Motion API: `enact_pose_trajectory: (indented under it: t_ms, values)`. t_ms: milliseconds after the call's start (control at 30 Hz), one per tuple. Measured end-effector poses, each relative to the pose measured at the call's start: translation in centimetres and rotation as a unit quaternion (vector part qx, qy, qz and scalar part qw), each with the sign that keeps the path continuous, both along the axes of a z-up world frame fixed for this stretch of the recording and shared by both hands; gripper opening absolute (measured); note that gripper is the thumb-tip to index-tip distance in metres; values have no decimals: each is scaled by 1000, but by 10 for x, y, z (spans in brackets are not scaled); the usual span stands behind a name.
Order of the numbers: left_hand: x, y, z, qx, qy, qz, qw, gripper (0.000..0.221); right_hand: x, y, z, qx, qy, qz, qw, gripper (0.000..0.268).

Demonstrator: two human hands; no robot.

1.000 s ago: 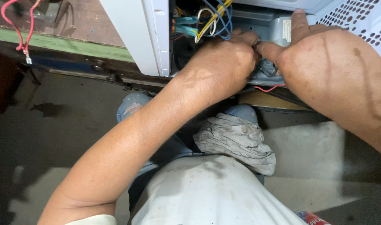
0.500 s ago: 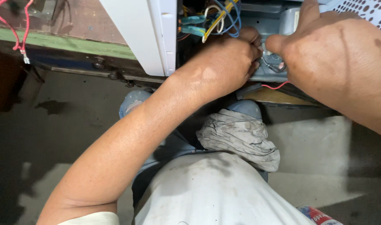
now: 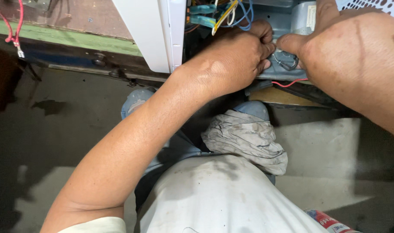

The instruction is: The person removes and replaces a component inside a microwave by hand, using a screwdriver and a power drill to secure parts.

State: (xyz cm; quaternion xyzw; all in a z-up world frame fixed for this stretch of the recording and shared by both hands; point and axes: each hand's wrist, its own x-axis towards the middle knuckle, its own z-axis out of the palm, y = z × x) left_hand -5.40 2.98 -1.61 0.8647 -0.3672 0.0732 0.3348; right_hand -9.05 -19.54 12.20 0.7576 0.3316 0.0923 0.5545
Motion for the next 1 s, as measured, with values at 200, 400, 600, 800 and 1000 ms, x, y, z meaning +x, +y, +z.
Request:
enact_pose_trajectory:
  t_ms: [200, 400, 600, 800, 1000]
  values:
    - [-3, 3, -3, -17, 4, -15, 1000, 27, 2, 7, -6, 21, 23, -40, 999, 53]
    - [-1, 2, -7, 5, -19, -14, 1000, 31, 4, -6, -3, 87, 51, -48, 994, 63]
    - [-1, 6, -4, -9, -14, -34, 999, 26, 35, -28, 3, 158, 92, -148, 972, 44]
    - [-3, 9, 2, -12, 23, -45, 999, 26, 13, 1, 26, 140, 67, -126, 980, 44]
    - [-1, 6, -2, 14, -26, -41, 999, 24, 6, 31, 44, 136, 148, -205, 958, 59]
